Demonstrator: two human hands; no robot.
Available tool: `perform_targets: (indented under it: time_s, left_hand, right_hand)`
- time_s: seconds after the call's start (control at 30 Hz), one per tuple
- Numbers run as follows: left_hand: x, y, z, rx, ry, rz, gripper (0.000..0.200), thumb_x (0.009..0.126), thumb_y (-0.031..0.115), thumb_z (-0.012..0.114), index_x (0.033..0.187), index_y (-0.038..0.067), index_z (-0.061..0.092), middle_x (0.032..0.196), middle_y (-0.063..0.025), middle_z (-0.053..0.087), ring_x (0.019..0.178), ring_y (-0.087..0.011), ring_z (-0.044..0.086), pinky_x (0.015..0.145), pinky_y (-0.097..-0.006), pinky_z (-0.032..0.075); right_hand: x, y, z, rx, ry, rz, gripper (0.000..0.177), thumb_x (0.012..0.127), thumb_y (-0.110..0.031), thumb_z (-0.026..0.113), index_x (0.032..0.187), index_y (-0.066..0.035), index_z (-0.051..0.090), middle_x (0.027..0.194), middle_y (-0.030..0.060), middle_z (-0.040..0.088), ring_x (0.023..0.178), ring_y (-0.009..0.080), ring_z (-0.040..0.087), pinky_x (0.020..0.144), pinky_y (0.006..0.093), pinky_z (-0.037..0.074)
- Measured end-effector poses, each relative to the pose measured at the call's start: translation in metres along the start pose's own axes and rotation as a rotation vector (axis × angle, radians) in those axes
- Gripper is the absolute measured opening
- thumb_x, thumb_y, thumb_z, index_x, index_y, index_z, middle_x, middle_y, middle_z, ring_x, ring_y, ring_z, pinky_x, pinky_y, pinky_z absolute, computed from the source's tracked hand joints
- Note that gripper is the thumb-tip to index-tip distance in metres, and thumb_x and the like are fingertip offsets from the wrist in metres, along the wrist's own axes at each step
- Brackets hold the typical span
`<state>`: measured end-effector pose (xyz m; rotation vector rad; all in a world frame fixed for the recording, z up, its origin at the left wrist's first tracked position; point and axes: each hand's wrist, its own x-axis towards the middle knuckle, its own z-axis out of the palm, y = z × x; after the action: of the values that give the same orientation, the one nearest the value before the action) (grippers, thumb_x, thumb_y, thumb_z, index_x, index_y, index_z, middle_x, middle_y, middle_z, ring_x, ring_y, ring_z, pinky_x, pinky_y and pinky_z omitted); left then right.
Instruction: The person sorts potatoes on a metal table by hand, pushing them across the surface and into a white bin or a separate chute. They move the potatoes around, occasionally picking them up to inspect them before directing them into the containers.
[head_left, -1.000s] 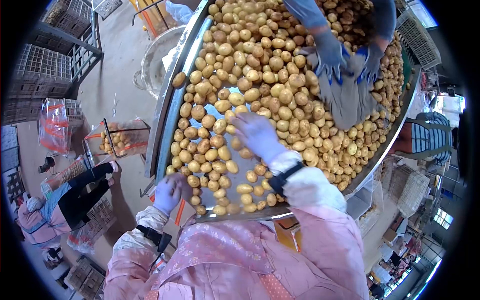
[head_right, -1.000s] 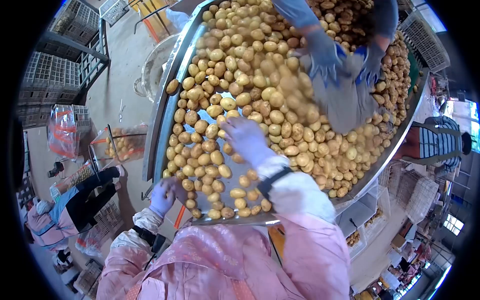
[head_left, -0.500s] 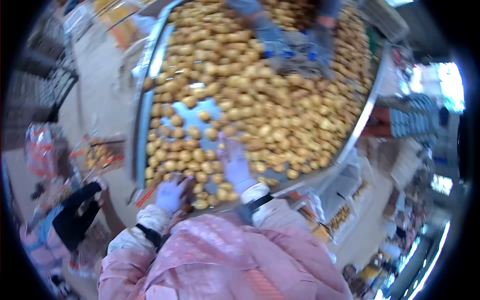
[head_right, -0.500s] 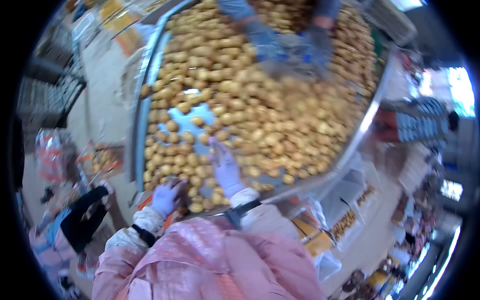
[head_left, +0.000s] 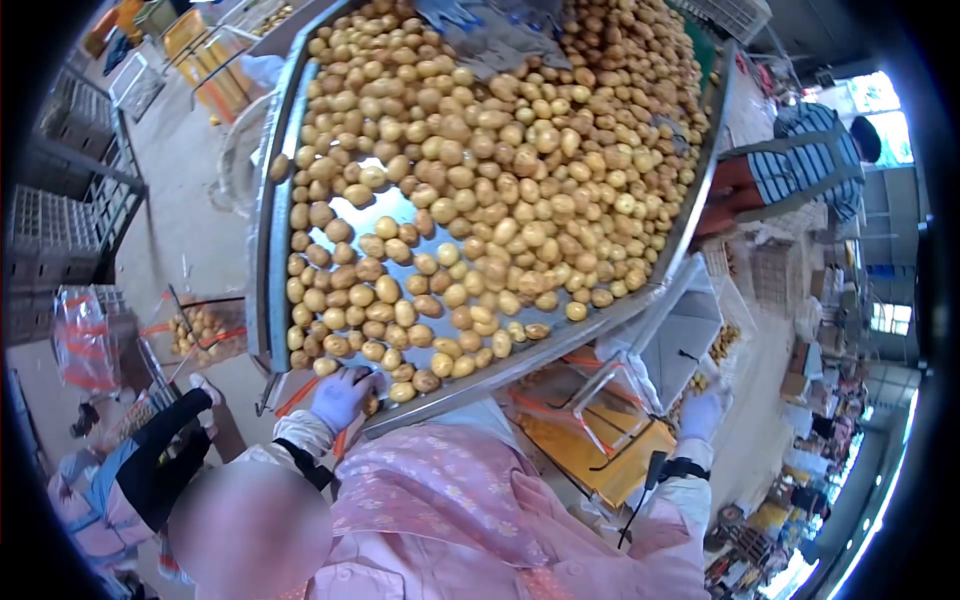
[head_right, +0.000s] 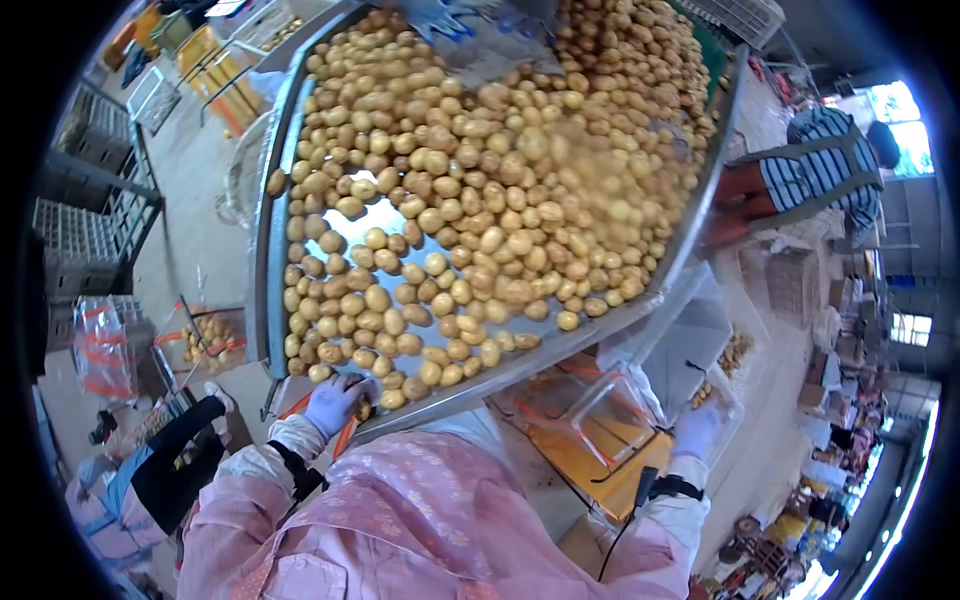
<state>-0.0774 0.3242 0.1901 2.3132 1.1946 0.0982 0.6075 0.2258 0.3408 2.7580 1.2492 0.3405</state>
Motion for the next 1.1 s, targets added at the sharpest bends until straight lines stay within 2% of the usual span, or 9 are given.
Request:
perform_targets:
  time_s: [0.03, 0.17, 0.33, 0.57, 0.67, 0.8, 0.93, 1.03, 1.1]
  left_hand:
    - [0.005, 0.004, -0.005, 0.016, -0.016, 0.016, 0.042, 0.085, 0.016, 0.069, 0.127, 0.017, 0.069, 0.121, -0.0081, 0.069, 0.107, -0.0309, 0.068, 0.088, -0.045, 0.055]
    - [0.06, 0.048, -0.059, 0.024, -0.017, 0.122, 0.047, 0.087, 0.022, 0.072, 0.133, 0.017, 0.066, 0.125, -0.0095, 0.065, 0.113, -0.0318, 0.064, 0.095, -0.0463, 0.051]
    - [0.119, 0.057, -0.05, 0.15, 0.202, 0.006, 0.057, 0.089, 0.031, 0.071, 0.144, 0.019, 0.061, 0.148, -0.0166, 0.056, 0.14, -0.0388, 0.05, 0.121, -0.057, 0.034]
    - [0.006, 0.017, -0.056, 0.016, 0.113, -0.054, 0.055, 0.089, 0.036, 0.072, 0.14, 0.016, 0.064, 0.146, -0.0178, 0.058, 0.134, -0.0407, 0.054, 0.114, -0.0585, 0.04]
    - [0.008, 0.013, -0.071, -0.091, 0.23, -0.189, 0.051, 0.09, 0.026, 0.072, 0.138, 0.011, 0.065, 0.139, -0.0149, 0.062, 0.124, -0.0376, 0.06, 0.105, -0.0533, 0.047]
    - [0.137, 0.0, -0.106, -0.08, 0.503, -0.185, 0.043, 0.093, 0.014, 0.069, 0.136, 0.01, 0.066, 0.131, -0.012, 0.068, 0.116, -0.0332, 0.065, 0.099, -0.0478, 0.051]
    - [0.248, -0.014, -0.104, -0.024, 0.173, -0.356, 0.039, 0.091, 0.014, 0.066, 0.13, 0.014, 0.068, 0.129, -0.0106, 0.068, 0.111, -0.0321, 0.068, 0.094, -0.0471, 0.054]
    - [0.246, -0.014, -0.094, 0.073, -0.024, -0.34, 0.037, 0.09, 0.015, 0.065, 0.126, 0.015, 0.068, 0.126, -0.0101, 0.067, 0.106, -0.0316, 0.07, 0.089, -0.0473, 0.056]
    - [0.219, -0.015, -0.074, 0.085, 0.014, -0.216, 0.034, 0.089, 0.016, 0.065, 0.122, 0.015, 0.068, 0.122, -0.0105, 0.066, 0.102, -0.0322, 0.07, 0.084, -0.0466, 0.057]
  right_hand:
    - [0.013, -0.024, -0.022, -0.174, -0.081, 0.242, 0.047, 0.102, -0.018, 0.062, 0.144, 0.003, 0.056, 0.133, 0.026, 0.066, 0.129, 0.0411, 0.059, 0.115, 0.0496, 0.044]
    - [0.015, -0.185, 0.039, 0.459, 0.048, -0.312, 0.056, 0.099, -0.031, 0.064, 0.148, -0.006, 0.054, 0.149, 0.0222, 0.05, 0.136, 0.0479, 0.046, 0.116, 0.0609, 0.033]
    - [-0.103, -0.423, 0.036, 0.4, -0.257, -0.748, 0.07, 0.092, -0.048, 0.069, 0.154, -0.023, 0.049, 0.169, 0.0206, 0.029, 0.149, 0.0626, 0.021, 0.119, 0.0795, 0.015]
    - [-0.047, -0.387, 0.077, 0.312, -0.148, -1.639, 0.052, 0.097, -0.05, 0.061, 0.144, -0.029, 0.058, 0.158, 0.0017, 0.049, 0.156, 0.0365, 0.03, 0.124, 0.062, 0.022]
    - [0.046, -0.412, 0.059, 0.295, -0.267, -1.592, 0.058, 0.095, -0.049, 0.065, 0.151, -0.033, 0.056, 0.154, 0.01, 0.053, 0.143, 0.0354, 0.046, 0.112, 0.0527, 0.045]
    - [0.035, -0.495, 0.027, 0.466, -0.494, -0.841, 0.069, 0.095, -0.041, 0.068, 0.159, -0.028, 0.046, 0.121, 0.0218, 0.062, 0.115, 0.0411, 0.059, 0.098, 0.0546, 0.05]
    - [0.016, -0.529, 0.03, 0.618, -0.118, -0.882, 0.066, 0.093, -0.029, 0.067, 0.155, -0.017, 0.048, 0.126, 0.0223, 0.06, 0.115, 0.0421, 0.058, 0.1, 0.0545, 0.047]
    - [0.031, -0.461, 0.052, 0.56, -0.183, -1.295, 0.059, 0.094, -0.027, 0.066, 0.15, -0.016, 0.053, 0.136, 0.0215, 0.058, 0.121, 0.042, 0.058, 0.102, 0.054, 0.047]
    - [0.022, -0.44, 0.058, 0.61, -0.258, -1.117, 0.054, 0.094, -0.025, 0.065, 0.147, -0.015, 0.056, 0.14, 0.02, 0.058, 0.124, 0.0413, 0.058, 0.103, 0.0541, 0.048]
